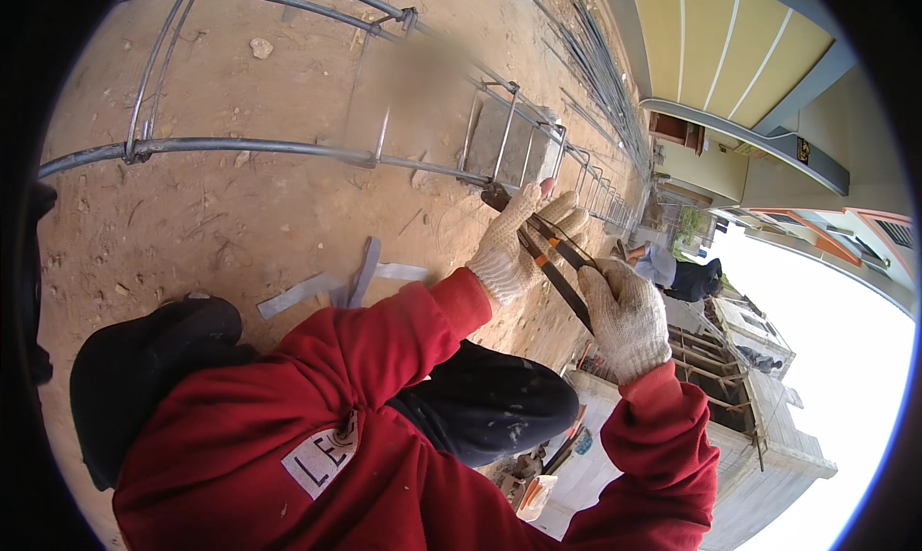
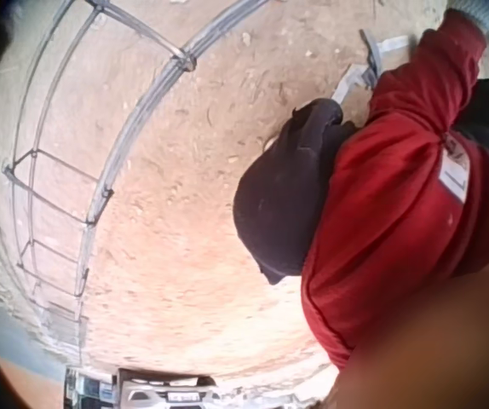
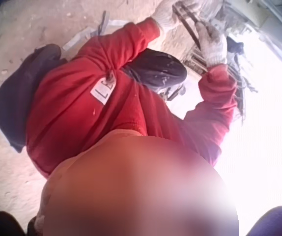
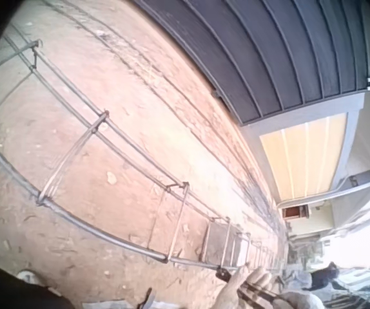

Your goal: The person assembles a rebar cage by tying intersecting steel bars with wire using pliers. They repeatedly wrap wire around bar intersections and twist it tight to secure the joints along the length of the cage.

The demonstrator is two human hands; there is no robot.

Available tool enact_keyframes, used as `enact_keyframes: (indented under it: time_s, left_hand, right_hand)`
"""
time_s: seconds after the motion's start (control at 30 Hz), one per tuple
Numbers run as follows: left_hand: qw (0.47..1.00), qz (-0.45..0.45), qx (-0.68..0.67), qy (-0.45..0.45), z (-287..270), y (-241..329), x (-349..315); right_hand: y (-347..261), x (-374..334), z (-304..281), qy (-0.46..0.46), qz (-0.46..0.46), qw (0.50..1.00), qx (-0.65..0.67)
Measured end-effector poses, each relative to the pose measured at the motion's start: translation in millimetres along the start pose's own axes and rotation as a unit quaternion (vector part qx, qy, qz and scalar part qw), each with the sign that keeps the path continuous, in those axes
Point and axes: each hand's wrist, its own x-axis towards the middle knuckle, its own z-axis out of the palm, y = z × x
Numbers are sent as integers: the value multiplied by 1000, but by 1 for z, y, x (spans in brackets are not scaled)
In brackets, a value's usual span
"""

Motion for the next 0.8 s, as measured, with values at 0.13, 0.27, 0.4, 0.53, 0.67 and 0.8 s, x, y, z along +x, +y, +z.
enact_keyframes:
  time_s: [0.13,0.27,0.4,0.53,0.67,0.8]
  left_hand:
    - [999,34,-22,33,9,-6,18]
    - [989,64,1,136,17,-15,21]
    - [965,38,95,240,13,-14,0]
    - [941,0,188,282,-6,-16,-24]
    - [922,-60,288,250,-28,-13,-27]
    - [866,-106,407,271,-48,-22,-27]
  right_hand:
    - [-5,-17,3,152,-226,926,-263]
    - [8,-15,21,185,-188,865,-427]
    - [38,21,12,-181,26,983,26]
    - [52,28,5,-458,272,756,380]
    - [63,10,27,-374,256,845,282]
    - [95,8,40,-294,165,932,131]
